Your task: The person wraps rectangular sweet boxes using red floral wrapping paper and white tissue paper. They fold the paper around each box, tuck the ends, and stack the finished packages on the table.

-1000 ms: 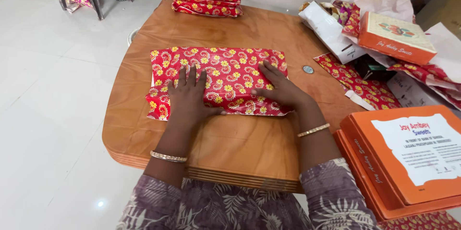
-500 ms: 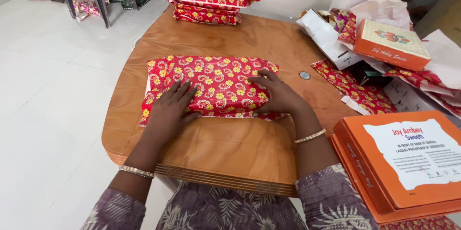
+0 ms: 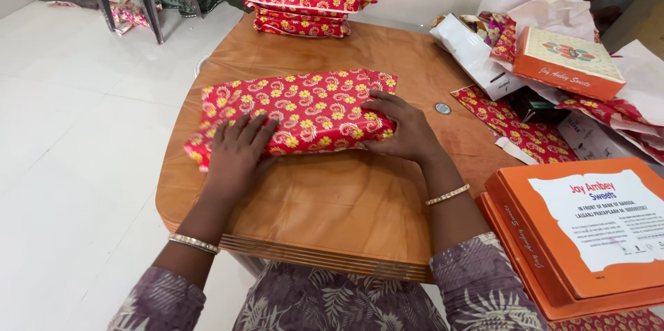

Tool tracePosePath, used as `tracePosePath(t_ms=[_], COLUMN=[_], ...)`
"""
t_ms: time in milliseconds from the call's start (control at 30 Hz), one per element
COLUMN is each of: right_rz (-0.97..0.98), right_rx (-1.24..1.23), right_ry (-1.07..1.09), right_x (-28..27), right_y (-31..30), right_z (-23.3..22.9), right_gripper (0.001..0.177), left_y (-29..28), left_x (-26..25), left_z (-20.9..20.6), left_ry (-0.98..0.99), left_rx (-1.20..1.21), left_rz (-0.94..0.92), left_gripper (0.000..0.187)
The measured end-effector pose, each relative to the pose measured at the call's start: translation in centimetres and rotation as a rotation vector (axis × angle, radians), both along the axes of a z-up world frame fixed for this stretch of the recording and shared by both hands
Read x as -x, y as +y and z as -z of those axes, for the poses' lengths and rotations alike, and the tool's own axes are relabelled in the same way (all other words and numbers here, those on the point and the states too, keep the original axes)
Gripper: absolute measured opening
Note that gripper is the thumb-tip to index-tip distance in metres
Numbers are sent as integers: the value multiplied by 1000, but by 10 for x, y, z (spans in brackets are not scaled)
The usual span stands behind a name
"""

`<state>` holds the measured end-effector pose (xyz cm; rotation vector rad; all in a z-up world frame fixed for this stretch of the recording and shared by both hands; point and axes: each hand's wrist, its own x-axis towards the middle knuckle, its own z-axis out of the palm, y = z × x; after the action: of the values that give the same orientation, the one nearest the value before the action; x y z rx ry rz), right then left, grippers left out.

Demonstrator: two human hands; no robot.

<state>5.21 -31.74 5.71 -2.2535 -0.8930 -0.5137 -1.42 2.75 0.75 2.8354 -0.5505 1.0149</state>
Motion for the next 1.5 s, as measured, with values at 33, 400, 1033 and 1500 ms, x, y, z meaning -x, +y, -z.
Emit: tracePosePath(t_ms=[33,400,1033,1500], right_rz=[19,148,-51,235], right_rx=[4,94,-990,208], right_ry=[-3,-517,1267,757], right_x=[2,24,-30,-12], right_y=[2,28,30,5], right_z=[-1,-35,40,11], right_gripper=[69,55,50,73], left_y=[3,27,-128,-130], left_x=[-3,-49,-176,-159], left_z=[-2,-163,-33,10], left_ry=[-39,-140,275,163], left_rx=[-51,-508,-63,-27], left_rz=[-27,51,25,46], left_gripper=[75,67,39,37])
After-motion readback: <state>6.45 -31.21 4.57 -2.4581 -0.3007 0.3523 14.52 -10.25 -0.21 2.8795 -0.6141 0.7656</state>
